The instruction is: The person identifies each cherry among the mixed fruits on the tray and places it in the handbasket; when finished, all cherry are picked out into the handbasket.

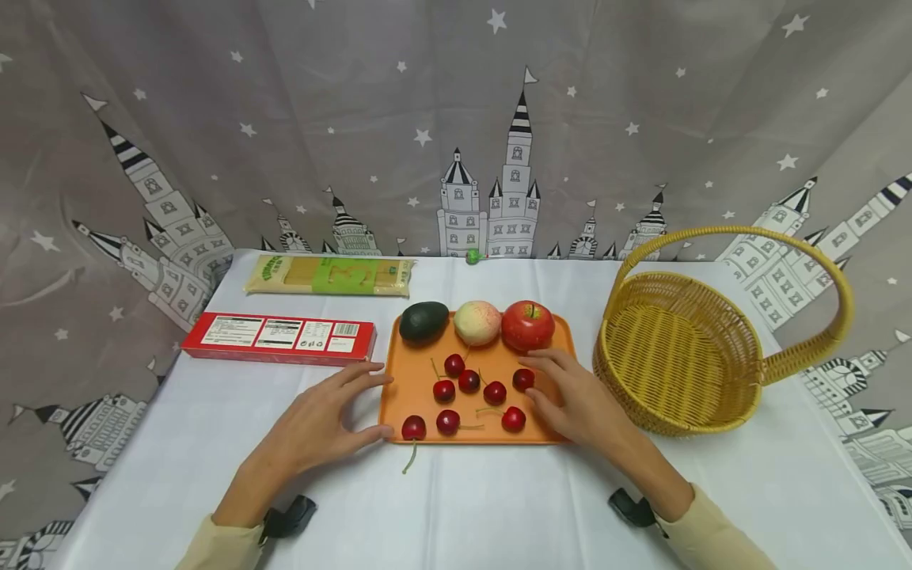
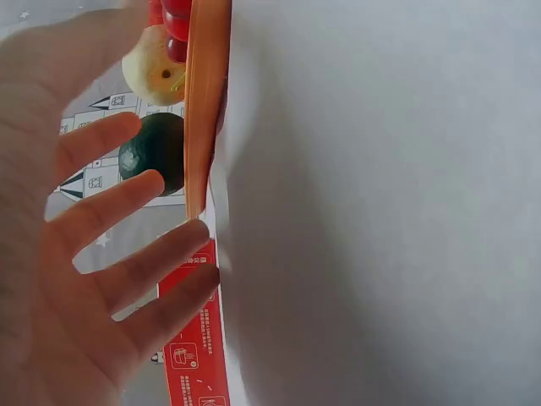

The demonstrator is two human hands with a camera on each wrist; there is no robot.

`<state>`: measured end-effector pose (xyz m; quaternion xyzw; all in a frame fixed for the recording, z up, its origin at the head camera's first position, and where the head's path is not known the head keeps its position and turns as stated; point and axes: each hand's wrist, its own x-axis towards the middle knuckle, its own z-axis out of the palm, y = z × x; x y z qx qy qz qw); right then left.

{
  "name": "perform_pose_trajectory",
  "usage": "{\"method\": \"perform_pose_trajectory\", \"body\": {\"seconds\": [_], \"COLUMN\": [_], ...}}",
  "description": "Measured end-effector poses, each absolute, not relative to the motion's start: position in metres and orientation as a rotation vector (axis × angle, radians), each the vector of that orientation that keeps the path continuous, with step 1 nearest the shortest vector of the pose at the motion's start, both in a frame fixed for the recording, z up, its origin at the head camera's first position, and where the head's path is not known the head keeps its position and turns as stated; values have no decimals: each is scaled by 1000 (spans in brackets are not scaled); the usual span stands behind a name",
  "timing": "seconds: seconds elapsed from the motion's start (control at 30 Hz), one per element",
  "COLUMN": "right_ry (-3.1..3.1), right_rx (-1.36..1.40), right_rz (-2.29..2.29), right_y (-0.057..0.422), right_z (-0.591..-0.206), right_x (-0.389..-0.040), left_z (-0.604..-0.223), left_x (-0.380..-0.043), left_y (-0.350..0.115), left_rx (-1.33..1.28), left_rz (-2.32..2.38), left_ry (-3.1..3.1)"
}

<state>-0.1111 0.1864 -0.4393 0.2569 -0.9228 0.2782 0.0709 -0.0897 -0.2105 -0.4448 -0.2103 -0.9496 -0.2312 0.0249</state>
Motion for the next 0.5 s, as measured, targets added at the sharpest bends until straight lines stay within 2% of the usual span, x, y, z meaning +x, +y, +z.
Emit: {"method": "perform_pose_trajectory", "body": {"seconds": [0.5], "right_ry": [-2889], "right_rx": [852], "right_rz": [788], "right_y": [183], "right_z": [-443], "right_x": [-118], "left_z": [-452], "left_x": [-88], "left_y": [-217], "left_rx": [-727], "left_rz": [-628], "left_ry": [-2979]}}
